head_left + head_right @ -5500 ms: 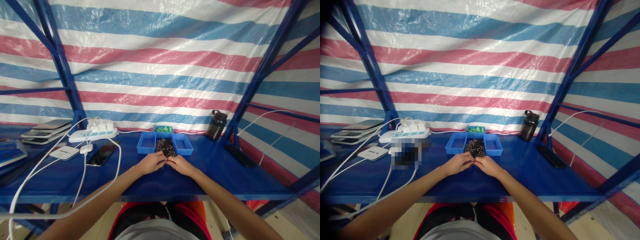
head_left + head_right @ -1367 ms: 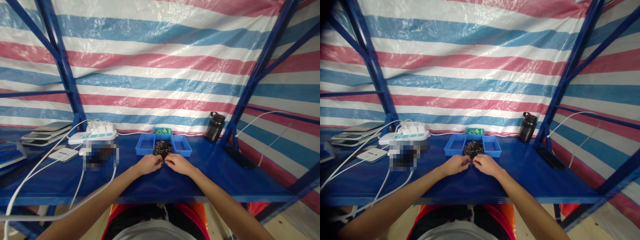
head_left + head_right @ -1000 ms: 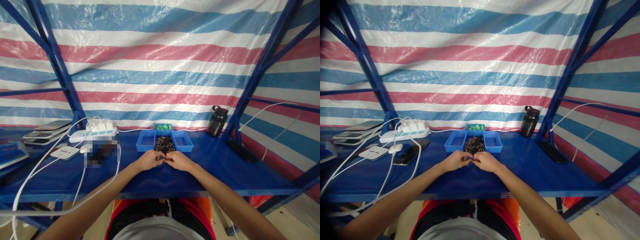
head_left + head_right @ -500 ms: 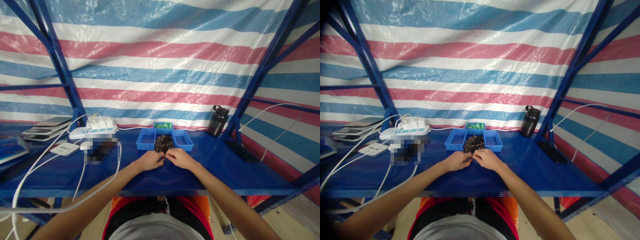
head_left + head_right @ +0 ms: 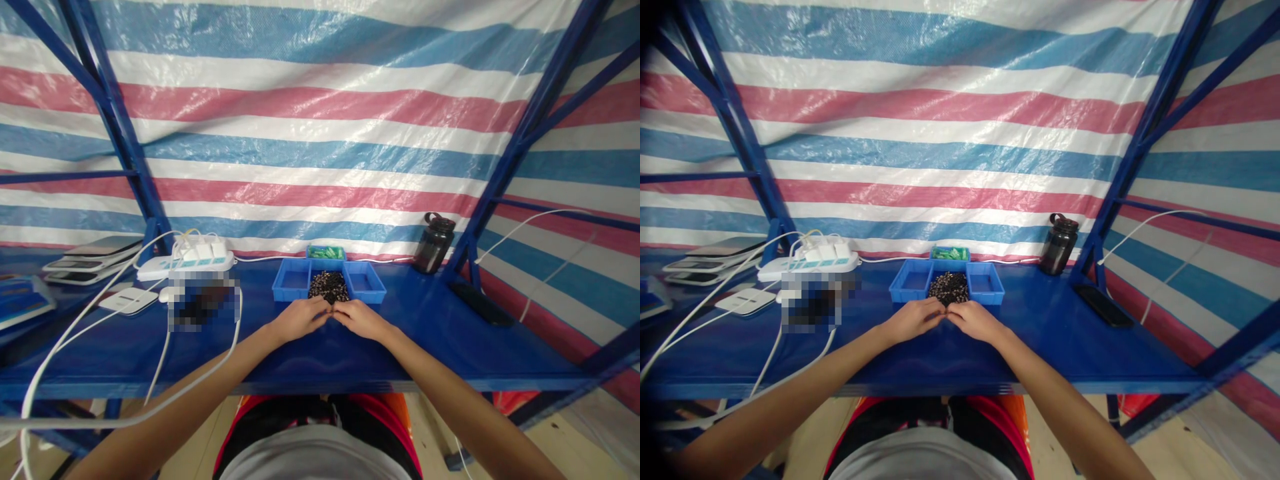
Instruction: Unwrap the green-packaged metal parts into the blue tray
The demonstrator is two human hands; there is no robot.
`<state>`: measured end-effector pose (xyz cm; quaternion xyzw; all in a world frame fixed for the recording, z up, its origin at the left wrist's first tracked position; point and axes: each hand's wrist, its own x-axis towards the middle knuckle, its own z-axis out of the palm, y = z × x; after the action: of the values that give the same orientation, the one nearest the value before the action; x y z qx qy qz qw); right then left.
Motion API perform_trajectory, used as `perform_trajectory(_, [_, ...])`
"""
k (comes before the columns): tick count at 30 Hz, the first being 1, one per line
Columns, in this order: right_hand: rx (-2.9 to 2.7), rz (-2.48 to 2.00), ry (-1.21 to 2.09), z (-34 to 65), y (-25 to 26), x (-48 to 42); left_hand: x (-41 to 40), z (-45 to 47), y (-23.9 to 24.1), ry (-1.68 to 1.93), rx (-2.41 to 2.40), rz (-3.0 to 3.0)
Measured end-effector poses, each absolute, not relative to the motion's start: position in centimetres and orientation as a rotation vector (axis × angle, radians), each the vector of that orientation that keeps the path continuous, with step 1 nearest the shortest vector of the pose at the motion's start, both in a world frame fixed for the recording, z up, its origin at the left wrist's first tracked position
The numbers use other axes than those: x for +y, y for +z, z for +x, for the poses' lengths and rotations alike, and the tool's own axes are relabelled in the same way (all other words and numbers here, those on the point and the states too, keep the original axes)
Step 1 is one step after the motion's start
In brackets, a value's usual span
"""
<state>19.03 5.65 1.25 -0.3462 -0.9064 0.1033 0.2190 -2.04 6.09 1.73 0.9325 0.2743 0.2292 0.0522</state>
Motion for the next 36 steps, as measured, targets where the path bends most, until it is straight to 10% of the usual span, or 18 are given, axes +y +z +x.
perform_trajectory(36, [-2.462,-0.982,0.269,19.3,1.6,5.4,6.8,-2.5,1.9,0.622,0.932,2.829])
